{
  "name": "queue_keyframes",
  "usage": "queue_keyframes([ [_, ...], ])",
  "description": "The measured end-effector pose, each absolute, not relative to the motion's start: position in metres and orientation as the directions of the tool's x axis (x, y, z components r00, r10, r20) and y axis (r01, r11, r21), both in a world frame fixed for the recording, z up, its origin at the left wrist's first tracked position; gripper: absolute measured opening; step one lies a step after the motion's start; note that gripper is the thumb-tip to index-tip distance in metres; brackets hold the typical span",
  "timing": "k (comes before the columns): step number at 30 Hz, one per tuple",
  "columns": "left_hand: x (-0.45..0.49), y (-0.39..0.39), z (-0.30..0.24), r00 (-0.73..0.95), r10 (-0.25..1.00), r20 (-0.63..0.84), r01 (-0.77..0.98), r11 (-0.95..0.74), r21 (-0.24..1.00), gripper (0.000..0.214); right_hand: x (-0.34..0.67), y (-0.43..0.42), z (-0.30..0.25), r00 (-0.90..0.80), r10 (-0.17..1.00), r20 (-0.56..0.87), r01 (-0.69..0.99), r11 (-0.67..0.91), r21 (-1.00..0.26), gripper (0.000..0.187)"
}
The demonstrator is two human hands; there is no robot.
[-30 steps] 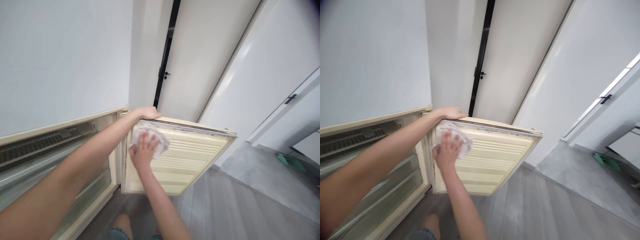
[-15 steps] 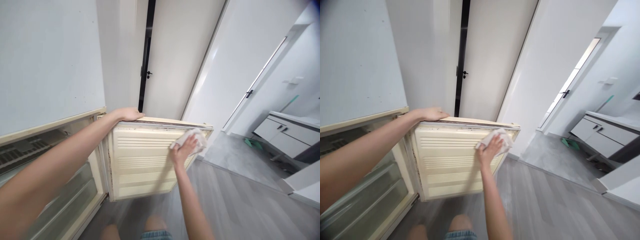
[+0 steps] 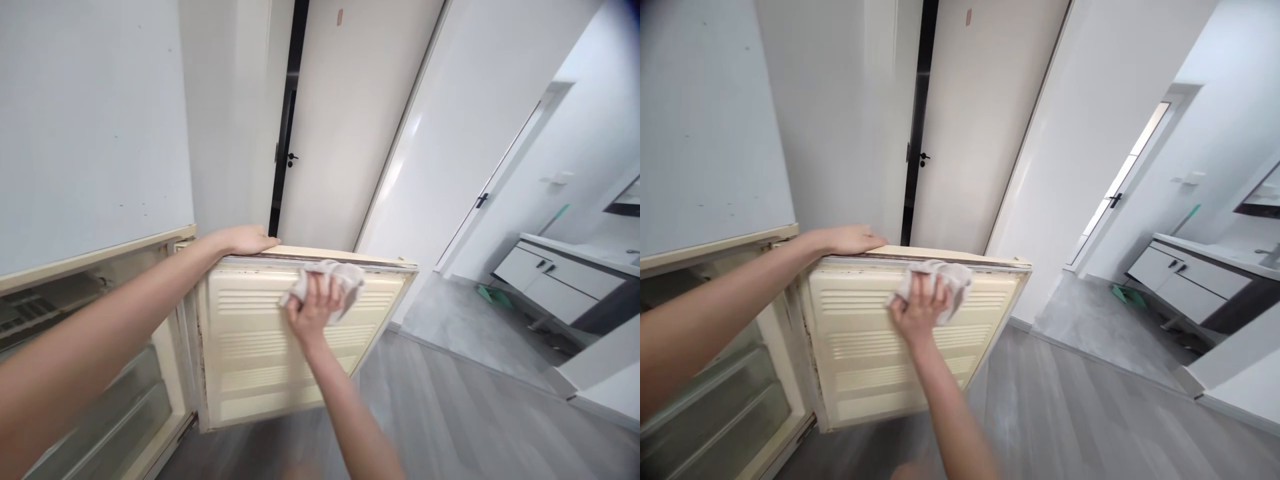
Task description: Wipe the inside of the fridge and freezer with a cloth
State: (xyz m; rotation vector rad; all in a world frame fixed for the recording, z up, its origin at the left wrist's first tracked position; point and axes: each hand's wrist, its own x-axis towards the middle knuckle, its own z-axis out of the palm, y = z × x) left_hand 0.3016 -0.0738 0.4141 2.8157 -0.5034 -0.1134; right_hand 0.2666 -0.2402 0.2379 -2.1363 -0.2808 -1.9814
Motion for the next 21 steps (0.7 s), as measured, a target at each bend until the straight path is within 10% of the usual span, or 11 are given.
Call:
queue_keyframes([
  [8,0.302,-0.074,0.417,0.928,-0.369,-0.056,-0.341,-0.899,0.275,0.053,0.244,-0.141,0.264,0.159,0.195,0.968,0.46,-0.882,0.102,0.041],
  [21,0.3,-0.076,0.419,0.97,-0.234,-0.065,-0.217,-0.956,0.198,0.06,0.281,-0.388,0.241,0.034,-0.481,0.876,0.221,-0.851,-0.476,0.047],
])
